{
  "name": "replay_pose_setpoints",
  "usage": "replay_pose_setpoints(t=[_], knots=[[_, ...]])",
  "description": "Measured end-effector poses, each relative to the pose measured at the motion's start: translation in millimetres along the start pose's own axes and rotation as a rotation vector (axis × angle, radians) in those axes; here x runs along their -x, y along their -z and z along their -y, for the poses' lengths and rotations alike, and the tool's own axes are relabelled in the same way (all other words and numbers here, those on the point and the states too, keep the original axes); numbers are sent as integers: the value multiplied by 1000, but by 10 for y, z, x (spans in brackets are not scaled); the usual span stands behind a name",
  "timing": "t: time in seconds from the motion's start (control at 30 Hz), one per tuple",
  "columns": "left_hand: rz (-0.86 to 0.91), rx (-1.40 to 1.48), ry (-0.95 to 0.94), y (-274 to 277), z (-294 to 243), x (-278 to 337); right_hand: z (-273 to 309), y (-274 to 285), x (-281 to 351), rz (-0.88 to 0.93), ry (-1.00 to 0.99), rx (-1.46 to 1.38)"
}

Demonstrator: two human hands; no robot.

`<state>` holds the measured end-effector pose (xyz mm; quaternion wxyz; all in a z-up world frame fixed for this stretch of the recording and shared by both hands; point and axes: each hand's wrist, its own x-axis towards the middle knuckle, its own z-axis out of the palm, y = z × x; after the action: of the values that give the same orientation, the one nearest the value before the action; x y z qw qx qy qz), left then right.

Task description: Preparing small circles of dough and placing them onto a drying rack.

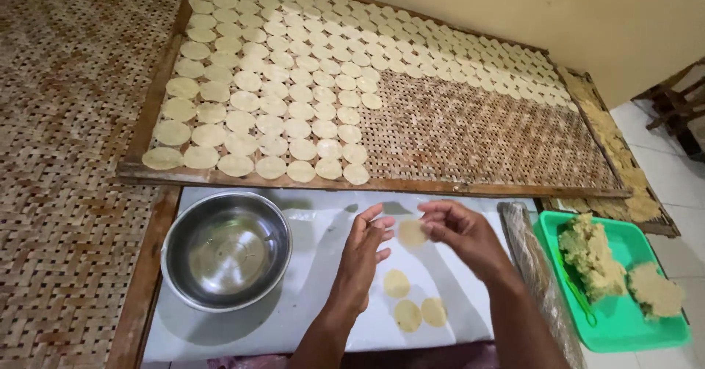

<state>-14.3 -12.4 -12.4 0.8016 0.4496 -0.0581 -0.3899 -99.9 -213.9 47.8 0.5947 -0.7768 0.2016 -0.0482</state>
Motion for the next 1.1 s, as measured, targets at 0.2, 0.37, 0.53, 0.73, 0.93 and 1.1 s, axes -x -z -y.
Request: replay_pose_setpoints(t=[0.2, 0.37, 0.53, 0.73, 0.93, 1.1], knots=[[-18, 66, -15, 59, -210, 40, 80, 117, -960, -138, 11, 49], [-39, 71, -16, 79, -392, 94, 133, -63, -1823, -145, 23, 56], [-60, 42, -27, 90, -430, 90, 311, -367, -2472, -168, 14, -53], [-47, 4, -18, 77, -463, 125, -44, -302, -2838, -227, -58, -49], [-38, -5, -6, 47, -463, 143, -117, -200, -2831, -254, -96, -78], [-24, -2, -57, 66, -428, 143, -169, -133, -2916, -203, -96, -22]])
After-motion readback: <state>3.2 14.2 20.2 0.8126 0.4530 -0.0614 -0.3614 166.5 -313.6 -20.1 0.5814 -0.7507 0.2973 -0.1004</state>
